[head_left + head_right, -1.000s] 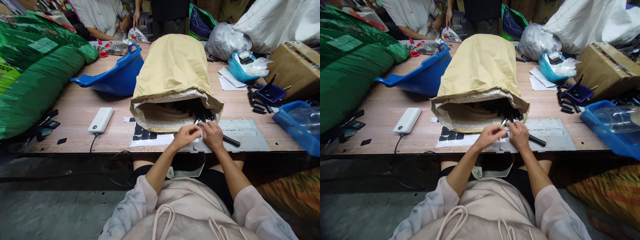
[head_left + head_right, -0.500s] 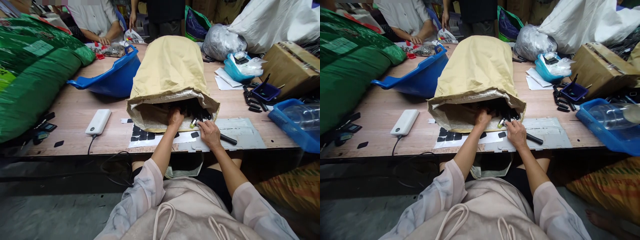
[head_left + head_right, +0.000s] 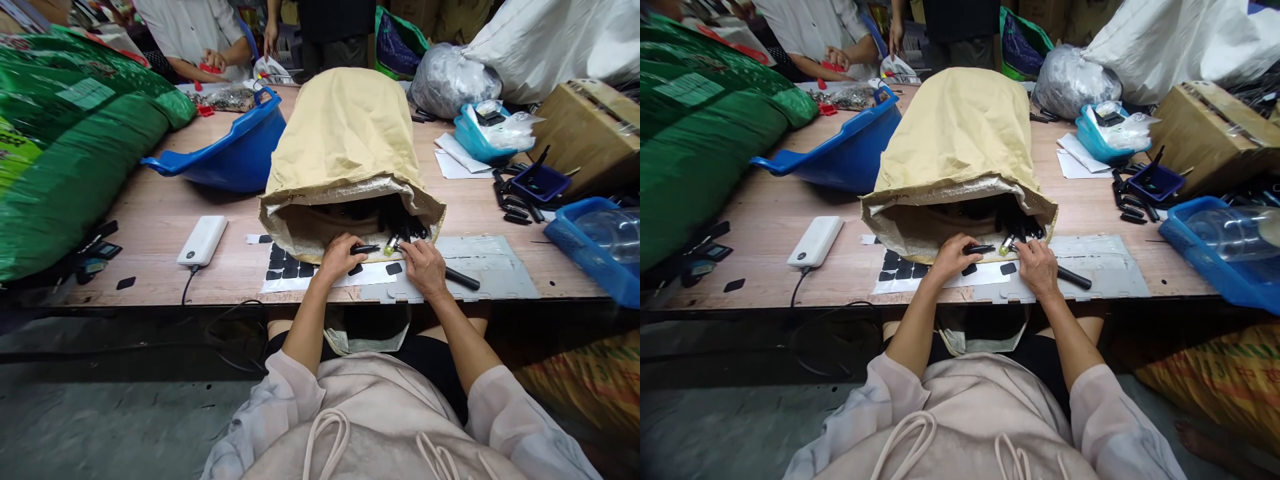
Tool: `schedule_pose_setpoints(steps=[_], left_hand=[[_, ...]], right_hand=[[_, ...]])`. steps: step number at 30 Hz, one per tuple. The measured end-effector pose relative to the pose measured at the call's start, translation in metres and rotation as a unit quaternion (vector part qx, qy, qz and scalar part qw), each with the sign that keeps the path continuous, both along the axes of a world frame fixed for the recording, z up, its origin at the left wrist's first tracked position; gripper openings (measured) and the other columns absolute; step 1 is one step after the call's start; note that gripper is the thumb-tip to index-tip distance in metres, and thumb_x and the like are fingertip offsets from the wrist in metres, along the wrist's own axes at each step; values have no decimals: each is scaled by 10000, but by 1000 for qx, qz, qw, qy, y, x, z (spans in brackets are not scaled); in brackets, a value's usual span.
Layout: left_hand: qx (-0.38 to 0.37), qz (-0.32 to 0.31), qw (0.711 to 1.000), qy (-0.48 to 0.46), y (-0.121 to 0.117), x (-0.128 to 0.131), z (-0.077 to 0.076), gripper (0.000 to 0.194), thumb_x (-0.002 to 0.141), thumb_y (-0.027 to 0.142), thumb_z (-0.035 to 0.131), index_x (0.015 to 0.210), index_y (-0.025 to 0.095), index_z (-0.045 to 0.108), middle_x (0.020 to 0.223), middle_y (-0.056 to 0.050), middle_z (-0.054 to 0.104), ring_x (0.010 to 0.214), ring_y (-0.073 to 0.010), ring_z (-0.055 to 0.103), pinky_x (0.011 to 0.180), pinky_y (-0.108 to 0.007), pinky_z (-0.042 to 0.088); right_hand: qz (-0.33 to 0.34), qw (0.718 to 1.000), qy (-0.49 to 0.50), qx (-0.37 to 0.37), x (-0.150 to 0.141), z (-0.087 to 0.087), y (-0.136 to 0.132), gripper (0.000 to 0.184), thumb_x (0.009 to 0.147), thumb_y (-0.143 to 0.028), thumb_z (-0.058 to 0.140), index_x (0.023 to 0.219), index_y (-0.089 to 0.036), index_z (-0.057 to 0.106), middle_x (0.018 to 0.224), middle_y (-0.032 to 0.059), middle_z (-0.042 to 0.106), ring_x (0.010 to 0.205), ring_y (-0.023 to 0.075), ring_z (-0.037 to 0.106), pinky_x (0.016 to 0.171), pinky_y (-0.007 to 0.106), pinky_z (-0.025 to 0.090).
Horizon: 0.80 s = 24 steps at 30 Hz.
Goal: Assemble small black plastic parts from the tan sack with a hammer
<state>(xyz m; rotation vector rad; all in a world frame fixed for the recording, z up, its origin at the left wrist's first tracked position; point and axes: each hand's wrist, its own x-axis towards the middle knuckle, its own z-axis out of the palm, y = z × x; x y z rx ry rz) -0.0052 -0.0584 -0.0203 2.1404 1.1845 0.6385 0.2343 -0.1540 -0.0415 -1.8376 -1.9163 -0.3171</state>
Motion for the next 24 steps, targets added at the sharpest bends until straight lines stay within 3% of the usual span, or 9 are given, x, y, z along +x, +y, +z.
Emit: schedule_pose_setpoints(steps=[9, 14, 19, 24], left_hand=[[-10, 2, 1000, -25, 3, 11, -8, 191, 790, 248, 831, 972, 227, 779, 949, -19, 720, 960, -219, 634, 920, -334, 487], [-26, -9, 999, -22, 2, 10, -5, 184, 777, 275, 845, 953, 247, 801, 962, -17, 724, 1011, -231, 637, 941, -345, 485], [-47, 11, 998, -31, 2, 11, -7, 199, 751, 260, 870, 938, 255, 802, 961, -10, 733, 1023, -236, 635, 950, -359, 486], [-50, 7, 998, -42, 2, 12, -7, 210, 733, 239, 892, 917, 250, 791, 966, -5, 737, 1009, -233, 626, 946, -361, 475]], right_hand=[[-8, 1000, -21, 22, 0, 5, -1, 344, 1029, -216, 451, 1238, -230, 725, 954, 79, 675, 888, 226, 558, 774, 336, 427], [1, 998, 53, 26, -11, 24, -7, 367, 1031, -246, 448, 1303, -240, 693, 1033, 94, 681, 975, 234, 609, 857, 335, 487], [57, 983, 172, 17, -34, 42, -5, 375, 1052, -293, 431, 1328, -246, 681, 1101, 88, 716, 994, 215, 666, 901, 328, 533], [87, 975, 204, -25, -48, 41, 1, 355, 1041, -274, 449, 1295, -242, 695, 1080, 75, 729, 983, 206, 680, 876, 318, 546]])
